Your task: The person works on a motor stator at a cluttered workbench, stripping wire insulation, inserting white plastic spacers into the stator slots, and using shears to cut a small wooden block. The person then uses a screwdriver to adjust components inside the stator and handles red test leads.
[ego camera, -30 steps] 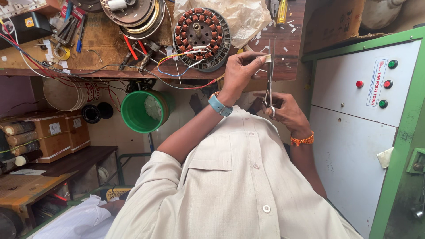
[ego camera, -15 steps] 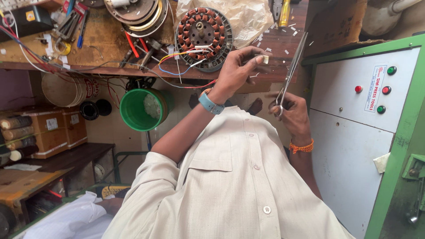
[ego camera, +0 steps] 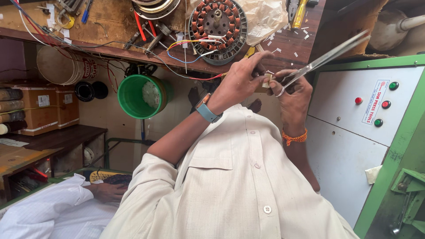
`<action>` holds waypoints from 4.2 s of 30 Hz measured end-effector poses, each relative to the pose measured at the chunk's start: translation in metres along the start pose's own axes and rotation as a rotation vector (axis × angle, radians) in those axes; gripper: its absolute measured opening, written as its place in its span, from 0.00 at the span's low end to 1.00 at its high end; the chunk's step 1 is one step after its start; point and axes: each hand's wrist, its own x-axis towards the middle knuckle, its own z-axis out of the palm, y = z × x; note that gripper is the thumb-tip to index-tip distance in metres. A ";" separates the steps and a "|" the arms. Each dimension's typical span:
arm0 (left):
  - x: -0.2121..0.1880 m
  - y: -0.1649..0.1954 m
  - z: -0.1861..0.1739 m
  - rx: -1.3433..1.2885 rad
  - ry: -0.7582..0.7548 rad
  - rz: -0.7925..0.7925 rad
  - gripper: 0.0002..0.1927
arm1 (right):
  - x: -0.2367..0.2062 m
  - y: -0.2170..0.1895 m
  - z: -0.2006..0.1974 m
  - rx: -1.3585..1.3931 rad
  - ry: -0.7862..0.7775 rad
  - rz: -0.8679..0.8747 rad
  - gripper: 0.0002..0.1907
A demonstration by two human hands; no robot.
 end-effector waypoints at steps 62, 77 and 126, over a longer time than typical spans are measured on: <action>-0.059 -0.065 -0.027 -0.369 0.442 -0.230 0.09 | 0.066 0.029 -0.017 -0.308 -0.303 0.270 0.12; -0.034 -0.080 -0.107 0.842 0.630 -0.068 0.38 | 0.137 0.036 0.093 -0.543 -0.238 -0.451 0.20; 0.007 -0.124 -0.135 0.585 0.192 0.428 0.11 | 0.120 0.034 0.092 -0.627 -0.347 -0.605 0.07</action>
